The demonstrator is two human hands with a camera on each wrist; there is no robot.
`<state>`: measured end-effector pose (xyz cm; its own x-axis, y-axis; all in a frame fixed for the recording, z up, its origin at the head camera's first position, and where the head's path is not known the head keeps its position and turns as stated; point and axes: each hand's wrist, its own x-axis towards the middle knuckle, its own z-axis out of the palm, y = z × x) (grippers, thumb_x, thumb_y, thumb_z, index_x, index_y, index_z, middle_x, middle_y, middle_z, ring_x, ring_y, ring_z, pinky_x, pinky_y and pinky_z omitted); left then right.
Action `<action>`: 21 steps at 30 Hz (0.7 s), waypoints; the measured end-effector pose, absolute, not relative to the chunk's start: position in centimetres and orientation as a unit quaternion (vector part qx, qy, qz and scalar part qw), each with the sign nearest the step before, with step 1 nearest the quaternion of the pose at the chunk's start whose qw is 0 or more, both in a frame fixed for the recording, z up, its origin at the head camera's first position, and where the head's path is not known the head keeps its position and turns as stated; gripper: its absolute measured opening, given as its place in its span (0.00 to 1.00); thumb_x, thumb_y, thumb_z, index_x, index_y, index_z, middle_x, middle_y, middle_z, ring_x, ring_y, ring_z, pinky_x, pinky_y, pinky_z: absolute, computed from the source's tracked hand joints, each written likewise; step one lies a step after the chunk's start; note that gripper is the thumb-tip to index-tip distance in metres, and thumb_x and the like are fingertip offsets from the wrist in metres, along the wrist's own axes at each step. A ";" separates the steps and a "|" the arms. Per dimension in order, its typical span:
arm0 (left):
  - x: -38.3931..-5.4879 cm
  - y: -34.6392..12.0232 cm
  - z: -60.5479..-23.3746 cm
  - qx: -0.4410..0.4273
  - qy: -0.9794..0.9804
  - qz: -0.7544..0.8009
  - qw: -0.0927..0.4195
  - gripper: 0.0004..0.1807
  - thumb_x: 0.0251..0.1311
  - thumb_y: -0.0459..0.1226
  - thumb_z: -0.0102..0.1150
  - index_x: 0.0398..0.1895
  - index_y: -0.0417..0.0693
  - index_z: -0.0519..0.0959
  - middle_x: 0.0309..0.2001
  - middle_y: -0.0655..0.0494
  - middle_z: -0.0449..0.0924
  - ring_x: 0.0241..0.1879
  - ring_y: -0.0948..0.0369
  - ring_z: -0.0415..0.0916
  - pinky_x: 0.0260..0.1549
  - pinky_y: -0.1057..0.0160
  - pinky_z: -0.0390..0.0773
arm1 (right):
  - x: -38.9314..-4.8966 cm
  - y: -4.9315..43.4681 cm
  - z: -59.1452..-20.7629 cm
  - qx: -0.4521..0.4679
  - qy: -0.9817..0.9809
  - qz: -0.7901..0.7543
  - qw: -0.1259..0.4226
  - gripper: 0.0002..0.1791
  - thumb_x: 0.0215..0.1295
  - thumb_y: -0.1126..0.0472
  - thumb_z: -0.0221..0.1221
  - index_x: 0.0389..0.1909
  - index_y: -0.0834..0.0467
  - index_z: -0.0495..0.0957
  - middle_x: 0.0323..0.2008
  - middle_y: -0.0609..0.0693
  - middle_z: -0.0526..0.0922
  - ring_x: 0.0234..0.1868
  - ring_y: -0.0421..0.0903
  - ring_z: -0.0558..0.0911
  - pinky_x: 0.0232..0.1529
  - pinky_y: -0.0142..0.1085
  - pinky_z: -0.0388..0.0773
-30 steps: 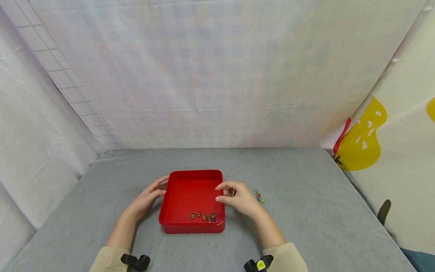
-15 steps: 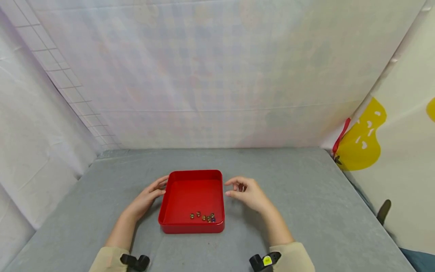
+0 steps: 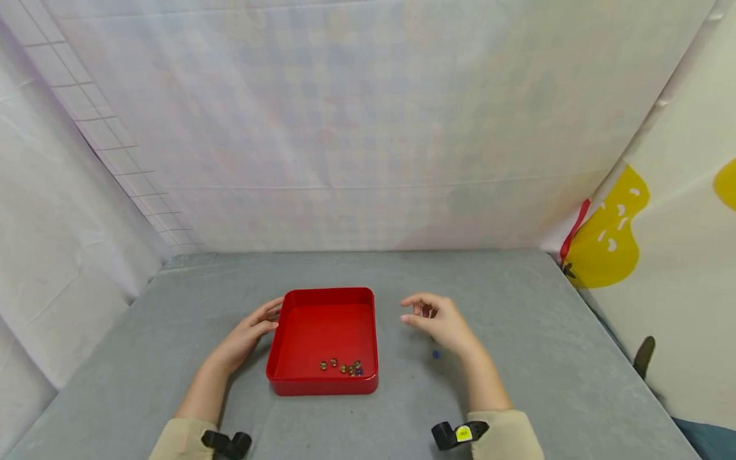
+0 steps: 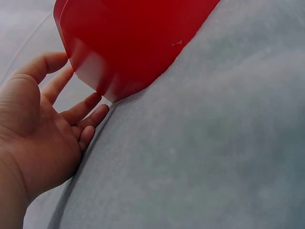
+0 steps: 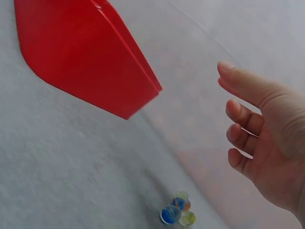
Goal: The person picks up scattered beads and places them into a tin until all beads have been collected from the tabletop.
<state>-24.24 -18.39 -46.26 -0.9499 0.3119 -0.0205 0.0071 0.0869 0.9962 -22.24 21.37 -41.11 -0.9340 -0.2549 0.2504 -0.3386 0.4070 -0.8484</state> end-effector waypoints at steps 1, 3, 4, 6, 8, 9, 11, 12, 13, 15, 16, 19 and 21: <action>-24.2 -18.4 -46.2 0.109 0.728 0.667 0.115 0.29 0.68 0.32 0.50 0.72 0.47 0.61 0.68 0.41 0.60 0.66 0.48 0.58 0.63 0.43 0.52 | -22.4 21.7 -41.3 0.174 -0.837 0.518 0.040 0.15 0.57 0.66 0.67 0.45 0.66 0.81 0.27 0.51 0.72 0.25 0.42 0.69 0.24 0.31 0.68; -24.2 -18.4 -46.2 0.108 0.728 0.666 0.116 0.29 0.68 0.33 0.50 0.72 0.47 0.61 0.68 0.41 0.60 0.66 0.47 0.57 0.63 0.43 0.52 | -22.7 22.2 -41.8 0.172 -0.835 0.521 0.042 0.16 0.58 0.64 0.67 0.46 0.67 0.80 0.26 0.51 0.72 0.24 0.40 0.69 0.23 0.31 0.69; -24.1 -18.4 -46.1 0.108 0.729 0.666 0.117 0.29 0.68 0.33 0.50 0.72 0.47 0.61 0.68 0.41 0.60 0.66 0.47 0.57 0.63 0.43 0.52 | -22.8 22.5 -41.9 0.173 -0.833 0.523 0.044 0.16 0.58 0.64 0.67 0.46 0.67 0.80 0.26 0.51 0.72 0.23 0.40 0.70 0.22 0.31 0.69; -24.1 -18.3 -46.0 0.109 0.730 0.665 0.116 0.29 0.68 0.33 0.50 0.72 0.46 0.60 0.69 0.41 0.59 0.66 0.47 0.57 0.63 0.42 0.52 | -22.9 23.0 -42.2 0.177 -0.830 0.526 0.047 0.16 0.58 0.65 0.66 0.46 0.68 0.80 0.26 0.51 0.72 0.22 0.40 0.70 0.20 0.32 0.69; -24.0 -18.3 -45.9 0.108 0.730 0.664 0.116 0.29 0.69 0.33 0.50 0.72 0.46 0.59 0.69 0.41 0.59 0.67 0.47 0.56 0.63 0.42 0.52 | -23.0 23.4 -42.5 0.181 -0.829 0.527 0.052 0.16 0.58 0.67 0.66 0.47 0.68 0.80 0.26 0.51 0.72 0.21 0.39 0.70 0.19 0.32 0.69; -23.9 -18.3 -45.9 0.108 0.730 0.665 0.116 0.29 0.69 0.33 0.50 0.72 0.46 0.59 0.69 0.41 0.59 0.67 0.47 0.56 0.63 0.42 0.52 | -23.0 23.6 -42.5 0.183 -0.829 0.525 0.055 0.16 0.58 0.68 0.65 0.47 0.69 0.79 0.25 0.52 0.72 0.21 0.40 0.70 0.19 0.33 0.69; -23.9 -18.3 -45.9 0.107 0.731 0.664 0.116 0.29 0.69 0.33 0.50 0.72 0.46 0.59 0.69 0.41 0.58 0.67 0.47 0.55 0.63 0.41 0.51 | -23.1 23.9 -42.7 0.186 -0.830 0.522 0.060 0.15 0.58 0.69 0.65 0.46 0.69 0.79 0.25 0.52 0.73 0.21 0.40 0.70 0.19 0.33 0.70; -23.9 -18.3 -45.9 0.107 0.731 0.663 0.116 0.29 0.69 0.33 0.50 0.72 0.46 0.59 0.69 0.41 0.58 0.67 0.47 0.55 0.63 0.41 0.51 | -23.1 24.1 -42.8 0.187 -0.832 0.518 0.063 0.15 0.58 0.70 0.64 0.46 0.69 0.79 0.25 0.52 0.73 0.21 0.40 0.70 0.19 0.33 0.70; -23.9 -18.3 -45.9 0.106 0.731 0.664 0.117 0.29 0.69 0.34 0.50 0.72 0.47 0.59 0.69 0.41 0.59 0.67 0.47 0.55 0.63 0.41 0.51 | -23.1 24.2 -42.9 0.188 -0.833 0.517 0.065 0.15 0.58 0.70 0.64 0.46 0.69 0.79 0.24 0.52 0.73 0.21 0.40 0.71 0.20 0.32 0.70; -23.9 -18.3 -45.9 0.105 0.731 0.664 0.116 0.29 0.68 0.33 0.50 0.72 0.47 0.60 0.69 0.41 0.59 0.67 0.47 0.56 0.63 0.42 0.51 | -23.1 24.5 -43.0 0.185 -0.835 0.514 0.064 0.15 0.58 0.69 0.65 0.46 0.69 0.80 0.24 0.51 0.73 0.22 0.39 0.71 0.21 0.32 0.69; -24.0 -18.3 -46.0 0.105 0.732 0.663 0.116 0.29 0.68 0.33 0.50 0.72 0.47 0.60 0.69 0.41 0.59 0.67 0.47 0.56 0.63 0.42 0.52 | -23.1 24.7 -43.0 0.184 -0.835 0.514 0.064 0.14 0.58 0.68 0.65 0.45 0.68 0.80 0.25 0.50 0.73 0.23 0.39 0.71 0.22 0.31 0.69; -24.1 -18.3 -46.0 0.103 0.733 0.663 0.112 0.29 0.68 0.33 0.50 0.72 0.47 0.61 0.68 0.41 0.60 0.67 0.47 0.56 0.63 0.43 0.52 | -23.1 25.0 -43.2 0.184 -0.835 0.515 0.063 0.15 0.57 0.66 0.66 0.45 0.67 0.81 0.25 0.49 0.74 0.24 0.40 0.71 0.24 0.32 0.69; -24.1 -18.3 -46.1 0.101 0.734 0.662 0.112 0.29 0.68 0.33 0.50 0.71 0.47 0.61 0.68 0.41 0.60 0.66 0.48 0.57 0.63 0.43 0.53 | -23.0 25.3 -43.3 0.187 -0.834 0.515 0.063 0.15 0.57 0.65 0.67 0.44 0.66 0.81 0.25 0.49 0.74 0.24 0.41 0.71 0.24 0.32 0.68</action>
